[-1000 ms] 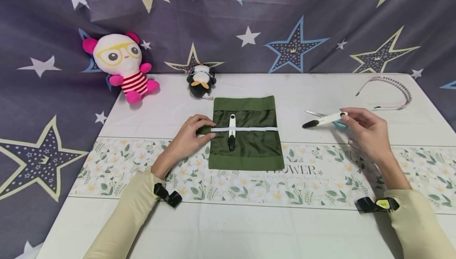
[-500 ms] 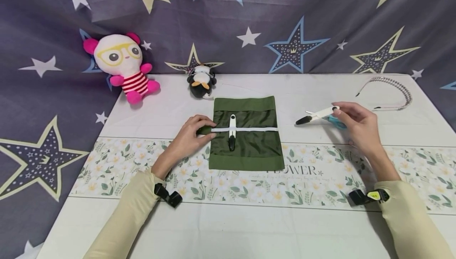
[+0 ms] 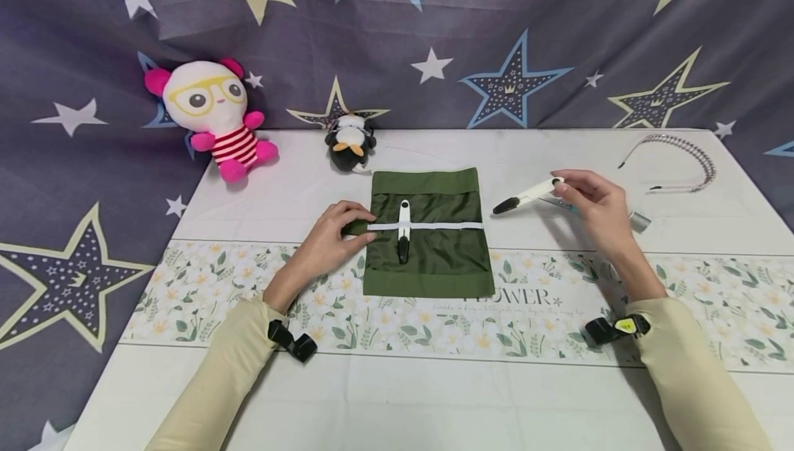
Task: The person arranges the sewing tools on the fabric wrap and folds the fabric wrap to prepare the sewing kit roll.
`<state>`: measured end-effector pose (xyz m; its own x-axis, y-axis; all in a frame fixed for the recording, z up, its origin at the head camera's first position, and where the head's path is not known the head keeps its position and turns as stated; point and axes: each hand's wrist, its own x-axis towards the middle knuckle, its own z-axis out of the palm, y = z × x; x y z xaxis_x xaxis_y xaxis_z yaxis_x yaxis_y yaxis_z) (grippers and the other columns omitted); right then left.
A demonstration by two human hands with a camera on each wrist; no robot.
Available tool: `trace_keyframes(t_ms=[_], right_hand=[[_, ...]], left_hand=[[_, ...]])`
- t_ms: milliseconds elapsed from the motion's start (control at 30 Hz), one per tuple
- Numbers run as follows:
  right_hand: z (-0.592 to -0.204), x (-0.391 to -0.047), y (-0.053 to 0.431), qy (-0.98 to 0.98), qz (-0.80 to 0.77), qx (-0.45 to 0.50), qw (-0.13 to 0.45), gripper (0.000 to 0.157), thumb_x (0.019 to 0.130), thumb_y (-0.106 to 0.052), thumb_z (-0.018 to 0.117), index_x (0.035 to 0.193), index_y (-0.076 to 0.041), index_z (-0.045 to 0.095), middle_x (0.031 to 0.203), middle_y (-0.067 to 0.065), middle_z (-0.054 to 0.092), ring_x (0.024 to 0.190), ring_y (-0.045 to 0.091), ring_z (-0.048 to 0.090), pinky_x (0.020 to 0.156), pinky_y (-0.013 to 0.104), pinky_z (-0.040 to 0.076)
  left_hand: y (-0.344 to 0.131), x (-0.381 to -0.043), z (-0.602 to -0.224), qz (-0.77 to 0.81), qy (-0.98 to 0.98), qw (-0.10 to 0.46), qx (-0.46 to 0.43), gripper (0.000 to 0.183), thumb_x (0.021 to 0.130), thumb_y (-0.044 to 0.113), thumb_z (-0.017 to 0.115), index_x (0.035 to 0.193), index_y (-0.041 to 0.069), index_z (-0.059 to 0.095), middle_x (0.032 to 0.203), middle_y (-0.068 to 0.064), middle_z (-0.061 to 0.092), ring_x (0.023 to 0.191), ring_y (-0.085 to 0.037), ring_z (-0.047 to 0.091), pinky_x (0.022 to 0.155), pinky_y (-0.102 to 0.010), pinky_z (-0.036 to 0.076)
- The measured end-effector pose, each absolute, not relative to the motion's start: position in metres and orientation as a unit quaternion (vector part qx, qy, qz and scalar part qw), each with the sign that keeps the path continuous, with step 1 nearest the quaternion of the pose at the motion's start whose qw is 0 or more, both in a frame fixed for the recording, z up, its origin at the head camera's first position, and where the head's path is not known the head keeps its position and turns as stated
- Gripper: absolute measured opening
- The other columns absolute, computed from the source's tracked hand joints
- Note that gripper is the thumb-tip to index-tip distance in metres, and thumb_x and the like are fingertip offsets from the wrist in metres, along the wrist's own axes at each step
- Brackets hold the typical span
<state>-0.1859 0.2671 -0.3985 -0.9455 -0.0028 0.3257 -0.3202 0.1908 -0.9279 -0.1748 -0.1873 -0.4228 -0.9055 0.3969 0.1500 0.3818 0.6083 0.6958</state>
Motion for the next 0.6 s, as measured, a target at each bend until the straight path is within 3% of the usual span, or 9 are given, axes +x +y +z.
trace_keyframes(t_ms=[300, 600], right_hand=[[-0.400, -0.198, 0.252, -0.728, 0.669, 0.101, 0.108, 0.023, 0.099, -0.002, 0.069, 0.122, 0.003, 0.072, 0.099, -0.001, 0.076, 0.090, 0.009, 0.070, 0.084, 0.020, 0.055], [-0.402, -0.206, 0.234, -0.712, 0.688, 0.112, 0.089, 0.023, 0.100, 0.001, 0.066, 0.122, 0.008, 0.070, 0.095, 0.000, 0.074, 0.087, 0.011, 0.070, 0.081, 0.022, 0.057]], left_hand=[[-0.188, -0.175, -0.423, 0.385, 0.897, 0.010, 0.218, 0.033, 0.100, 0.026, 0.072, 0.130, 0.011, 0.070, 0.138, -0.008, 0.055, 0.132, -0.030, 0.046, 0.110, -0.055, 0.038], [-0.187, -0.175, -0.423, 0.383, 0.898, 0.010, 0.218, 0.033, 0.100, 0.026, 0.072, 0.130, 0.011, 0.070, 0.138, -0.008, 0.055, 0.132, -0.030, 0.046, 0.110, -0.055, 0.038]])
